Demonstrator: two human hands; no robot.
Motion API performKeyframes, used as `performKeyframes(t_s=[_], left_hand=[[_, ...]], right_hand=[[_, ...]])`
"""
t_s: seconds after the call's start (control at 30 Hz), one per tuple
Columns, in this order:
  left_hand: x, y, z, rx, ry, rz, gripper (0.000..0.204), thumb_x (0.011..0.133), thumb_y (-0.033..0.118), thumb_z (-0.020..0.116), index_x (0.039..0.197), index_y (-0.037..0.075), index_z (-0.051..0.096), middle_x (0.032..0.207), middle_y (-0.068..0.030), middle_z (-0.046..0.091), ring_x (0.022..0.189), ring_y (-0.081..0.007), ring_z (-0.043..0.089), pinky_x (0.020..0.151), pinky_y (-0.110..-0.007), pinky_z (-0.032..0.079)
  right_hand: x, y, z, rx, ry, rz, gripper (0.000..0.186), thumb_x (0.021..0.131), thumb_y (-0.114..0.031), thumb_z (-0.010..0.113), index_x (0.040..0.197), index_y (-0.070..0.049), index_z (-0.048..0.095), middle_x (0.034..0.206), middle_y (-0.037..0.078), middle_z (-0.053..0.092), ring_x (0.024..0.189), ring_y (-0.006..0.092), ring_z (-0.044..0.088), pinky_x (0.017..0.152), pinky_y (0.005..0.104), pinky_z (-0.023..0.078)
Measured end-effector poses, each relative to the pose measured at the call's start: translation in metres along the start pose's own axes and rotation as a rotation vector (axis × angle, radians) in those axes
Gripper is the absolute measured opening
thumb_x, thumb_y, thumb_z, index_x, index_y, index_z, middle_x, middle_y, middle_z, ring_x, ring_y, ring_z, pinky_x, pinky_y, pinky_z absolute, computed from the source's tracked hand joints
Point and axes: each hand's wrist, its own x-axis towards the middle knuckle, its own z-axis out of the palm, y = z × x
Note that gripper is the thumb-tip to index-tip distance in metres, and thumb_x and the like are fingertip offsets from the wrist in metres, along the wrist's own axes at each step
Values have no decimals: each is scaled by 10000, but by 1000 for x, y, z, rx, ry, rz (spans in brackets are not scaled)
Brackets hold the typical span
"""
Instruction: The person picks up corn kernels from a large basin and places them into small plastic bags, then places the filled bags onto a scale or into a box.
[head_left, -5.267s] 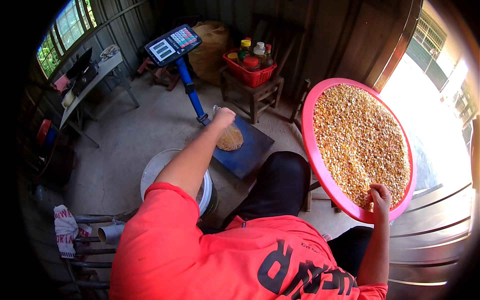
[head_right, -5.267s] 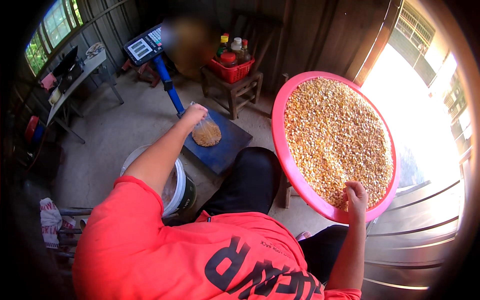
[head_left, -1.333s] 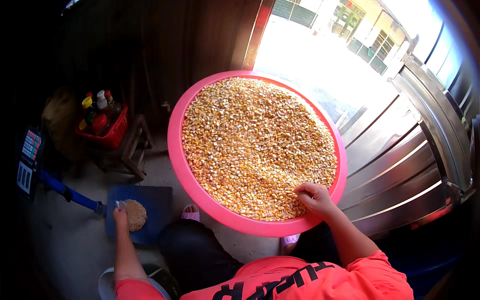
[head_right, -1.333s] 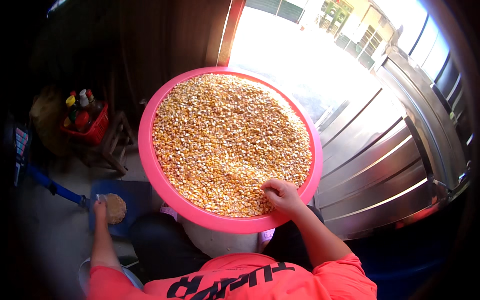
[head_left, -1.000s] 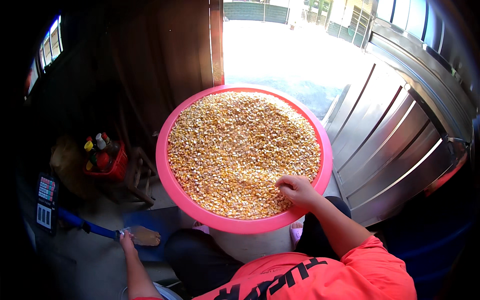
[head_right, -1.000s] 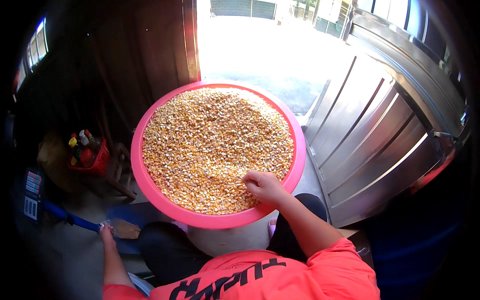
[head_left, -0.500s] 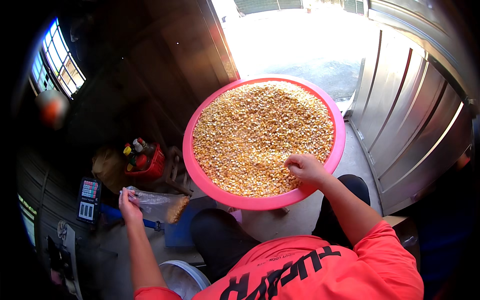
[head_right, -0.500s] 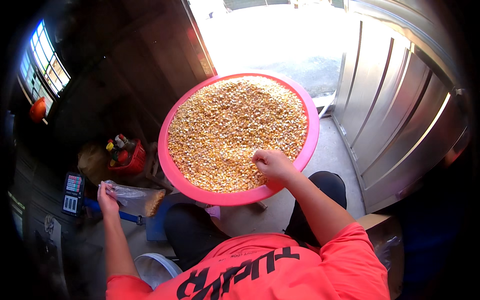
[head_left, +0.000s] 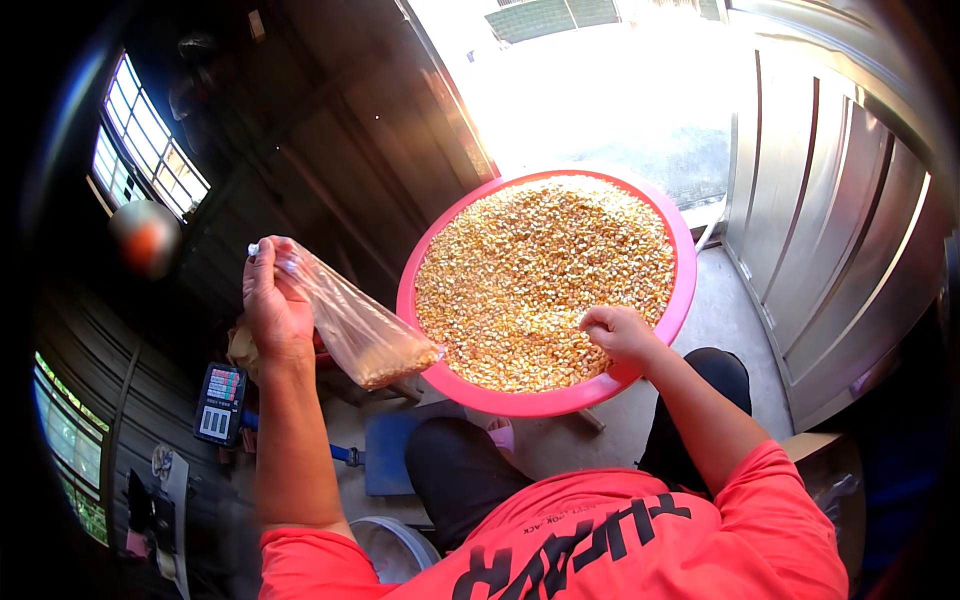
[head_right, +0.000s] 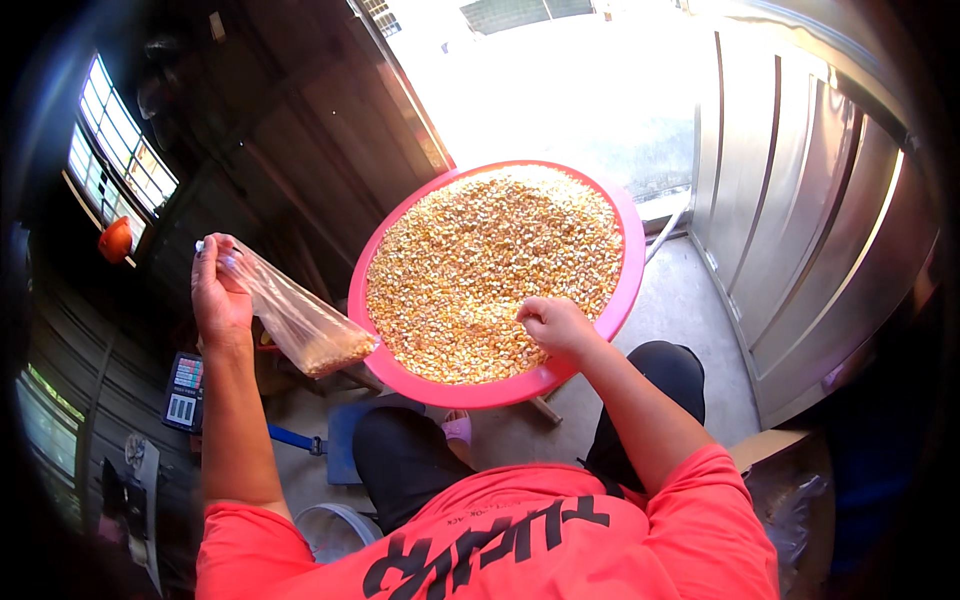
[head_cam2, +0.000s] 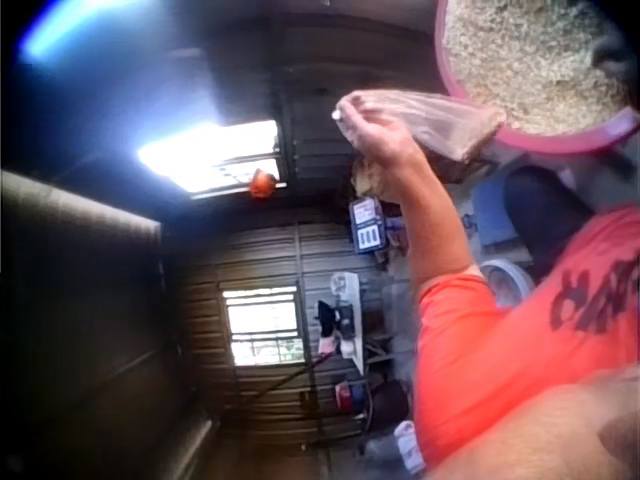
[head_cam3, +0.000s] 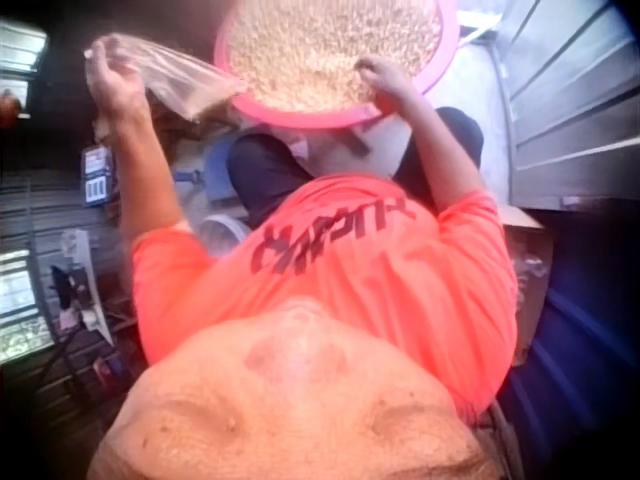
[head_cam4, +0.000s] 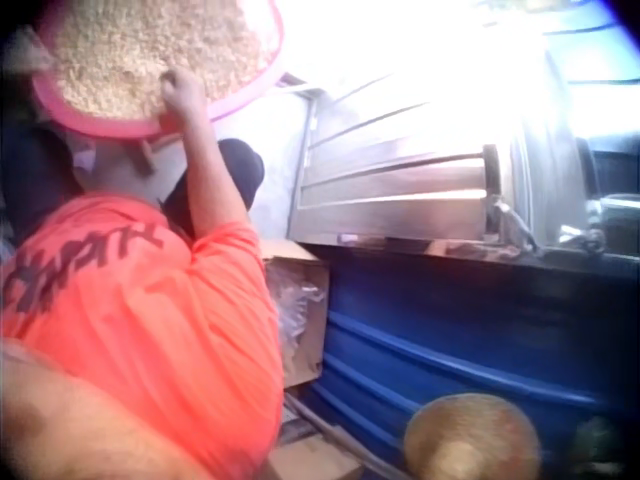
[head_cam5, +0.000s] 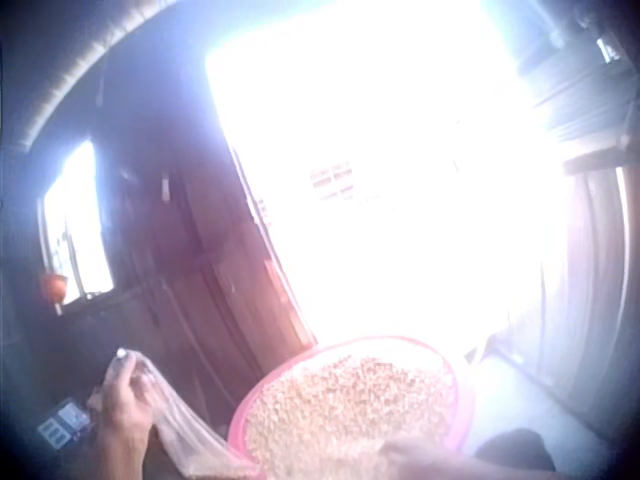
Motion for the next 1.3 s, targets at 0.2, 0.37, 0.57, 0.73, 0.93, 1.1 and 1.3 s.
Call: performKeyframes(t_s=[0.2, 0.37, 0.57, 0.73, 0.93, 1.1, 1.3], left_hand=[[-35, -47, 53, -72, -131, -26, 94, 875, 134, 588, 933, 60, 594, 838, -34, 637, 738, -106, 597, 651, -228, 482], [-90, -118, 69, 14, -352, -523, 195, 865, 112, 589, 1052, 56, 581, 894, -41, 618, 790, -120, 611, 633, -256, 518], [-138, -164, 80, 19, -611, -628, 280, 891, 163, 562, 1129, 19, 535, 821, -36, 614, 571, -58, 511, 511, -192, 428], [-150, -172, 68, 42, -604, -532, 284, 894, 167, 567, 1125, 5, 531, 791, -21, 596, 541, -39, 484, 477, -184, 408], [-166, -186, 33, 66, -701, -602, 205, 902, 197, 566, 981, 8, 572, 774, -13, 601, 567, -44, 535, 493, -193, 425], [-155, -172, 24, -108, -638, -538, 205, 920, 213, 537, 900, 13, 579, 784, -12, 605, 694, -65, 564, 620, -222, 467], [-157, -149, 22, -59, -625, -418, 208, 909, 204, 556, 872, 4, 599, 796, -32, 619, 713, -77, 570, 624, -237, 471]], right_hand=[[1, 7, 0, 39, 25, -13, 148, 782, -122, 537, 868, -67, 644, 730, 128, 629, 678, 233, 624, 632, 330, 486], [3, 7, 5, 78, -1, 4, 145, 787, -112, 533, 867, -58, 641, 719, 127, 627, 657, 215, 622, 615, 320, 484], [5, 9, 4, 80, -18, 55, 135, 792, -104, 552, 879, -51, 641, 688, 111, 620, 625, 168, 605, 589, 298, 475], [6, 6, 6, 30, -55, 57, 135, 791, -84, 565, 894, -46, 644, 614, 73, 568, 558, 105, 523, 536, 270, 433], [3, 2, 8, 59, -2, 103, 138, 803, -68, 560, 909, -34, 641, 634, 39, 578, 571, 85, 522, 542, 256, 429], [-2, -20, 4, 436, 129, 212, 121, 876, -82, 536, 943, -17, 614, 728, 7, 585, 655, 67, 544, 590, 209, 454], [-8, -87, 8, 391, -21, -142, 429, 822, -102, 643, 1195, -17, 448, 1040, 88, 538, 732, 92, 551, 614, 230, 474]])
